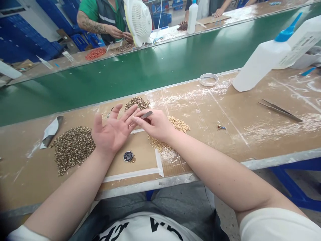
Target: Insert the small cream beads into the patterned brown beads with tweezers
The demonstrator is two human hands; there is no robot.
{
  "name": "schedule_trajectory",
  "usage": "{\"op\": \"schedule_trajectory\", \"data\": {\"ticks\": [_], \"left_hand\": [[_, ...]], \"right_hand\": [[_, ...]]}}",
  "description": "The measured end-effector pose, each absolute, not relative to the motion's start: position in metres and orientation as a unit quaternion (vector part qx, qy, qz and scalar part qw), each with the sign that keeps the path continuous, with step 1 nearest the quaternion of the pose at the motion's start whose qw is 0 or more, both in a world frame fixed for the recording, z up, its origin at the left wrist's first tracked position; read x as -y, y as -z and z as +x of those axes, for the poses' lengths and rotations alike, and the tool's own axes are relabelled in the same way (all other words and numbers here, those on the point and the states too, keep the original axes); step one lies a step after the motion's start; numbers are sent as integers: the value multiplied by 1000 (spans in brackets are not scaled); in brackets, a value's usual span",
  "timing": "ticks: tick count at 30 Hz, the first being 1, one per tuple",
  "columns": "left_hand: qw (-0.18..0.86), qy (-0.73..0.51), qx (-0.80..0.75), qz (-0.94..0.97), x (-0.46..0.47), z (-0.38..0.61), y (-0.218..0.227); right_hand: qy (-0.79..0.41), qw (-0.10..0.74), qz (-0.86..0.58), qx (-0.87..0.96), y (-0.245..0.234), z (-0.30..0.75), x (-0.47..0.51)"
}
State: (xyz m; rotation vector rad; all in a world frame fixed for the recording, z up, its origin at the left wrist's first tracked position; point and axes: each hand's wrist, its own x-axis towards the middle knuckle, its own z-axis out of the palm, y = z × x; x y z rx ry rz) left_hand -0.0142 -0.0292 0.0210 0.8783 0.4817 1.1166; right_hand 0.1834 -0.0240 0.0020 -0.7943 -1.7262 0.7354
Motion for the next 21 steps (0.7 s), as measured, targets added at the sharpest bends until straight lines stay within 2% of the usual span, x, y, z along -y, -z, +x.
{"op": "schedule_trajectory", "data": {"ticks": [5, 16, 21], "left_hand": [[735, -498, -208, 409, 29, -13, -17], [735, -481, -216, 426, 32, -8, -18], [694, -479, -316, 435, 28, -6, -12]], "right_hand": [[-307, 497, -361, 727, -1, 184, 25], [-326, 491, -356, 726, -2, 183, 28], [-300, 528, -356, 710, -5, 187, 29]]}}
